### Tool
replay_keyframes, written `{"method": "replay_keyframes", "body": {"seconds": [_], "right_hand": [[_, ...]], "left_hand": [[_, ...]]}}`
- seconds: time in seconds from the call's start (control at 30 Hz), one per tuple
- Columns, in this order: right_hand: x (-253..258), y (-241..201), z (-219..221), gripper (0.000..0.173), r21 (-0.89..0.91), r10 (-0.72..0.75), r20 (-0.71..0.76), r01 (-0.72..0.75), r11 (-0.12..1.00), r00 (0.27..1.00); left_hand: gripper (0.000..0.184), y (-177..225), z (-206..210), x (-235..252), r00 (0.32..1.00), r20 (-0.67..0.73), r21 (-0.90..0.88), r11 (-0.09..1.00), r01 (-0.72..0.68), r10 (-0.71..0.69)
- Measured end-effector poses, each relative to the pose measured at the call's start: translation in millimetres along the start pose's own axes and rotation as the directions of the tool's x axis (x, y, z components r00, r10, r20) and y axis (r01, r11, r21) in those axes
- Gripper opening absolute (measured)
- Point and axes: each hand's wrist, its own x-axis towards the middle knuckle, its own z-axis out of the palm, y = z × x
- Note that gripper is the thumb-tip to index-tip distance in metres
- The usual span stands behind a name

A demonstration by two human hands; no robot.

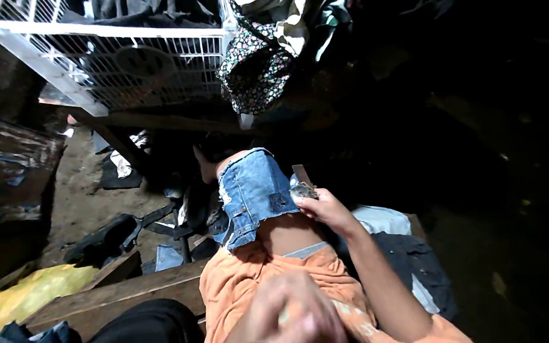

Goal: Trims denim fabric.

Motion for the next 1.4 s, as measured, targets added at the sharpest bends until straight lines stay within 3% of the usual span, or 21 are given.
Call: {"method": "replay_keyframes", "body": {"seconds": [0.07,0.13,0.2,0.27,0.33,0.4,0.53,0.7,0.8,1.23,1.4], "right_hand": [[0,-1,-2,0.015,-0.055,-0.057,-0.011,0.056,0.997,0.998],[0,-6,-5,0.013,-0.115,-0.094,0.0,0.093,0.989,0.996],[-4,-10,-5,0.012,-0.166,-0.099,0.034,0.103,0.981,0.995],[-7,-12,-3,0.013,-0.218,-0.113,0.069,0.125,0.968,0.991],[-10,-12,-1,0.015,-0.257,-0.147,0.046,0.154,0.954,0.988],[-14,-8,0,0.02,-0.306,-0.235,-0.042,0.211,0.928,0.971],[-31,29,-4,0.06,-0.478,-0.551,-0.127,0.436,0.763,0.825],[-63,61,8,0.061,-0.576,-0.551,-0.152,0.379,0.724,0.82],[-64,64,14,0.057,-0.593,-0.524,-0.189,0.328,0.735,0.831],[-60,63,19,0.047,-0.654,-0.457,-0.232,0.21,0.727,0.859],[-54,67,22,0.044,-0.497,-0.434,-0.243,0.273,0.824,0.867]], "left_hand": [[0.023,-62,-6,-13,0.963,-0.124,0.044,0.969,0.245,-0.238],[0.043,-95,0,-13,0.831,-0.253,-0.013,0.861,0.509,-0.495],[0.052,-106,4,-2,0.692,-0.365,-0.122,0.769,0.628,-0.623],[0.031,-109,7,16,0.602,-0.532,-0.229,0.785,0.575,-0.596],[0.013,-115,5,30,0.568,-0.647,-0.259,0.847,0.464,-0.509],[0.017,-120,2,35,0.568,-0.688,-0.234,0.879,0.417,-0.452],[0.018,-118,0,36,0.525,-0.719,-0.243,0.872,0.425,-0.456],[0.029,-109,-1,39,0.479,-0.678,-0.279,0.798,0.533,-0.557],[0.035,-108,-2,36,0.496,-0.662,-0.252,0.79,0.559,-0.562],[0.029,-123,5,20,0.579,-0.691,-0.083,0.843,0.532,-0.433],[0.024,-138,7,10,0.702,-0.672,0.227,0.836,0.499,-0.236]]}}
